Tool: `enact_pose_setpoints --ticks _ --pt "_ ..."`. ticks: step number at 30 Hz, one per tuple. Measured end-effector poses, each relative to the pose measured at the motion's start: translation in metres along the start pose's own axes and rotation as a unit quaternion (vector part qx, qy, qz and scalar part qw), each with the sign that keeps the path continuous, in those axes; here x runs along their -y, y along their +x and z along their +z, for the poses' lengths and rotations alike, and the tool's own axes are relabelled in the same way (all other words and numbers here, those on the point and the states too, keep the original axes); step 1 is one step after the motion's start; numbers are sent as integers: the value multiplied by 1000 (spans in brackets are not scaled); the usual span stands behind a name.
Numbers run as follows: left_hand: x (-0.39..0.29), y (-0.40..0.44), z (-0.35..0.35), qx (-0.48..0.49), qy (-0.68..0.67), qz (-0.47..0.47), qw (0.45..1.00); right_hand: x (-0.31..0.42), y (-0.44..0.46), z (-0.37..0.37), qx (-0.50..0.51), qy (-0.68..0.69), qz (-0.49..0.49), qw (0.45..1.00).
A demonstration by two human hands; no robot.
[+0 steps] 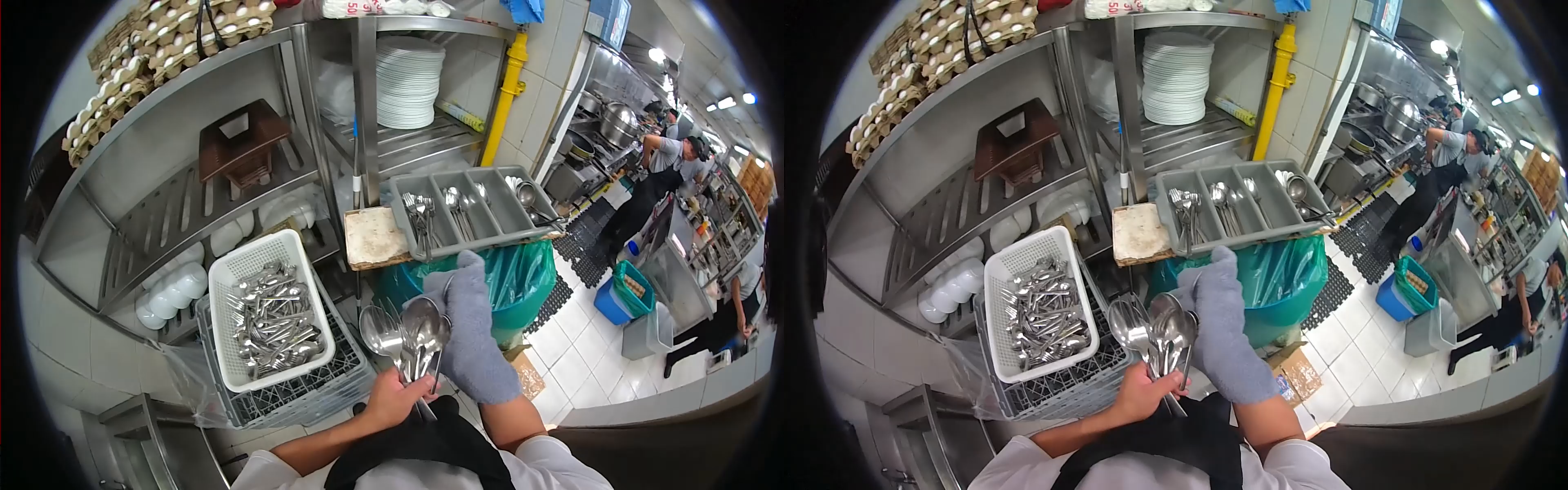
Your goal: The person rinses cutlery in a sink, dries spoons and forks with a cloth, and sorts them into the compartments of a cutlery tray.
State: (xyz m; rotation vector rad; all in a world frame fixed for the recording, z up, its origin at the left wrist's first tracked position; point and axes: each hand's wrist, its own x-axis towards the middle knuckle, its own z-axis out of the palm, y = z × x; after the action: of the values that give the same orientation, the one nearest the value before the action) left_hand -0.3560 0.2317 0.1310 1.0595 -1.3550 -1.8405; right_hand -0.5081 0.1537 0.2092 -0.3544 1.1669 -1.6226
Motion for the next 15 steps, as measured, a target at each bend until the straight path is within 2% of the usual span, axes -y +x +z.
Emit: enact_pose_setpoints --ticks 1,5,7,8,10,11,13,14,15 --pt "-2 -2 1 7 -38 -18 999 10 -6 3 1 8 30 1000" --pt "2 -2 -2 12 12 -12 1000 3 6 -5 -9 13 6 1000" --pt "-2 -3 -2 3 49 -7 999 -2 1 0 -46 15 -96 994" --pt "-4 -4 -2 -4 87 -2 996 2 -3 -1 -47 14 -94 994" --pt "0 -5 -2 -40 98 17 994 11 -12 -5 -33 41 121 991" --pt "3 -4 -3 -75 110 38 990 -1 -11 -12 -37 42 123 991" --pt "-1 -2 -4 -110 99 83 986 -28 -12 -23 37 70 83 993" --pt "1 0 -4 -116 59 92 987 -28 -18 -26 70 143 142 977" --pt "3 2 -4 -123 18 101 987 -28 -24 -28 65 146 141 977"
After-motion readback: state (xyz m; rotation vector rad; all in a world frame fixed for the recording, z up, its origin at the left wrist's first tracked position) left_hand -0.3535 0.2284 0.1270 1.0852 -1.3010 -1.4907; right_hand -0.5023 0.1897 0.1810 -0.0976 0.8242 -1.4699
